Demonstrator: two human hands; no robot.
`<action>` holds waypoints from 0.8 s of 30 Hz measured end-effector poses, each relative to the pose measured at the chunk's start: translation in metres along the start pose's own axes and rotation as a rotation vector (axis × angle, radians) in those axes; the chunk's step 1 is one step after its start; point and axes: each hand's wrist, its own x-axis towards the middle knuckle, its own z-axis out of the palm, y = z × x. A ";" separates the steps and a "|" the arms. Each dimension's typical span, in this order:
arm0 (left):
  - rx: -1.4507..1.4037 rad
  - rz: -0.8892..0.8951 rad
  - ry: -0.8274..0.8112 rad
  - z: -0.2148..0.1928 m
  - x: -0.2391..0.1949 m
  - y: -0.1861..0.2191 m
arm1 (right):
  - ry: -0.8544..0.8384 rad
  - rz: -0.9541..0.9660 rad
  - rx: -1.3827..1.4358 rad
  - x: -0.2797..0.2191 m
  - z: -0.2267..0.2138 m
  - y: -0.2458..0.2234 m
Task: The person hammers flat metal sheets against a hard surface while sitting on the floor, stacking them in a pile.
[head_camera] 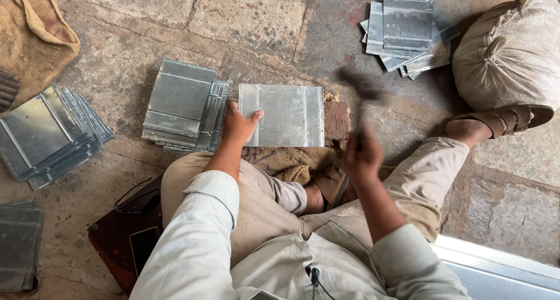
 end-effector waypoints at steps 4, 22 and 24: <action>-0.006 -0.109 -0.076 0.002 -0.004 0.001 | -0.646 0.533 -0.223 -0.019 0.007 0.017; -0.549 -0.087 -0.128 -0.019 -0.006 -0.039 | -0.371 1.153 0.343 -0.110 -0.033 0.117; -0.680 -0.123 -0.168 -0.027 -0.014 -0.027 | -0.336 1.214 0.348 -0.114 -0.026 0.120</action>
